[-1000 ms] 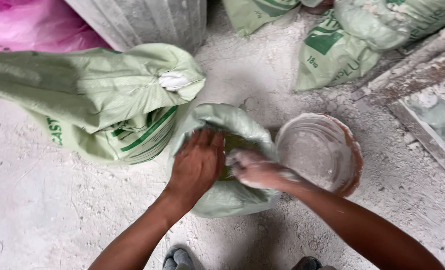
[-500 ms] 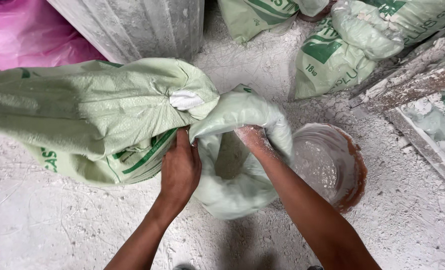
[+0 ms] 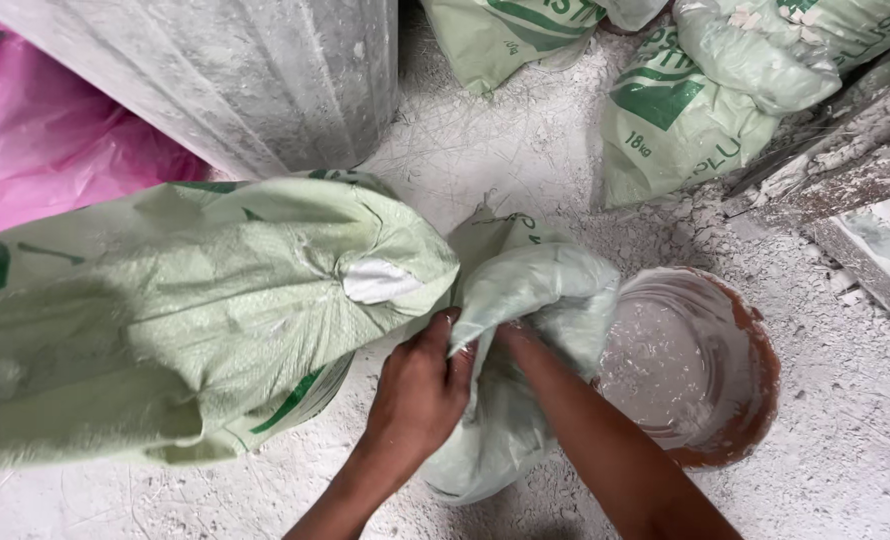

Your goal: The person scoops white gypsum casting powder from a woven sack into a plastic bowl, adds water, and mixes the plaster into a slurry by hand. They then apply the slurry with their hand and a sponge onto decorative gypsum molding pieces laid on the workbench.

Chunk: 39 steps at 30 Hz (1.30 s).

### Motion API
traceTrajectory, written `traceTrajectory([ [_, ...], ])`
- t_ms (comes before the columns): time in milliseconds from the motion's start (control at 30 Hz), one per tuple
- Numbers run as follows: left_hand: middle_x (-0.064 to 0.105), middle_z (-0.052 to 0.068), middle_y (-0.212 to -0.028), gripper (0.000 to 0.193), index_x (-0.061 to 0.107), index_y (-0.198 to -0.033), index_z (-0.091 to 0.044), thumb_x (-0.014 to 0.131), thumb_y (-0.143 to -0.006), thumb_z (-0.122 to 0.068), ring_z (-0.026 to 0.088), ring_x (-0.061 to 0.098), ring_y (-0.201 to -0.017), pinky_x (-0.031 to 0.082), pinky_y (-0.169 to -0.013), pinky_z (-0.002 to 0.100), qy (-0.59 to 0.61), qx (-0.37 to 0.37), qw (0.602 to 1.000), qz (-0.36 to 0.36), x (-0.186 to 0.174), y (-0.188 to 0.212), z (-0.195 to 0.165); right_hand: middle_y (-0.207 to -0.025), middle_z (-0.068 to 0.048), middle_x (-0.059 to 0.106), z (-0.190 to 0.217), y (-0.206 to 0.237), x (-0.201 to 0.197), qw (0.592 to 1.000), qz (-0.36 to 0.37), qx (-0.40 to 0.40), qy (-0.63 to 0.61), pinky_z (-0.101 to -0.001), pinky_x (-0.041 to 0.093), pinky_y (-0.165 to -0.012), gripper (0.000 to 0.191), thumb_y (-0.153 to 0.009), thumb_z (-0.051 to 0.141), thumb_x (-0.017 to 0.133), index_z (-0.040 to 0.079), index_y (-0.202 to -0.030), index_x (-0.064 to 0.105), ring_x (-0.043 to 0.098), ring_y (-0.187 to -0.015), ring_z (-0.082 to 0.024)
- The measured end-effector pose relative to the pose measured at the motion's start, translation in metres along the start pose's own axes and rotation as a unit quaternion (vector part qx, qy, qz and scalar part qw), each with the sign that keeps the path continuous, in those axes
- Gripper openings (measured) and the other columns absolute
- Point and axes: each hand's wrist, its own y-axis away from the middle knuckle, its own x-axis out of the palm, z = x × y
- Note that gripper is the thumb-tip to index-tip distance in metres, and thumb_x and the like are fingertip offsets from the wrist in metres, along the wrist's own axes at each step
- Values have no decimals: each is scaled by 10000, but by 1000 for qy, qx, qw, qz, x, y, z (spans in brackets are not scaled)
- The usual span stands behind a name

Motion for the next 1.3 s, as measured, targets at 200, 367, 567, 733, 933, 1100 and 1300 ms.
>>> traceTrajectory([
  [200, 722, 297, -959, 343, 637, -1215, 44, 639, -923, -136, 479, 701, -896, 555, -777, 513, -6, 46, 999, -24, 9, -7, 18, -1421, -158, 573, 7, 12, 28, 1000, -7, 9, -7, -471, 463, -1073, 444, -1017, 364, 455, 136, -1385, 551, 578, -1260, -337],
  [367, 724, 285, -951, 335, 638, -1233, 35, 639, -940, -127, 447, 728, -873, 578, -735, 482, 28, 42, 999, -18, 10, -11, 25, -1450, -145, 557, 7, 80, 69, 992, 110, -38, -56, -462, 462, -1086, 454, -1022, 365, 446, 147, -1412, 523, 569, -1281, -321],
  [567, 741, 246, -897, 323, 636, -1239, 18, 641, -953, -131, 378, 761, -794, 590, -690, 436, 41, 53, 997, -34, 11, -11, 19, -1485, -131, 537, 4, 144, 51, 933, 317, -55, -159, -451, 460, -1101, 468, -1029, 367, 435, 160, -1445, 489, 558, -1307, -302],
  [733, 750, 226, -862, 345, 645, -1231, 16, 659, -932, -156, 345, 774, -686, 602, -608, 422, 32, 56, 997, -31, 7, -2, 9, -1514, -118, 520, 17, 179, 9, 894, 399, -63, -193, -441, 459, -1114, 482, -1035, 369, 426, 171, -1472, 461, 549, -1328, -287],
  [933, 722, 205, -656, 561, 617, -1283, -13, 692, -882, -398, 342, 753, -562, 599, -609, 453, -87, -30, 996, 14, -8, 8, -8, -1526, -112, 532, 12, 200, -68, 914, 311, -246, -80, -438, 456, -1127, 488, -1043, 369, 429, 162, -1484, 458, 549, -1347, -275],
  [1100, 718, 209, -631, 628, 611, -1277, -20, 611, -914, -532, 399, 749, -664, 589, -699, 509, -153, -43, 987, 18, -9, 8, -27, -1443, -118, 586, -70, 225, -162, 952, 207, -158, -160, -443, 480, -1091, 444, -1048, 387, 470, 138, -1412, 521, 582, -1291, -270],
  [1300, 748, 219, -808, 603, 612, -1279, -51, 583, -930, -542, 442, 737, -810, 574, -741, 549, -218, -53, 975, 0, 1, 14, -40, -1344, -117, 626, -179, 232, -206, 901, 48, 24, -430, -442, 519, -1034, 402, -1050, 416, 514, 131, -1326, 579, 619, -1211, -258],
])
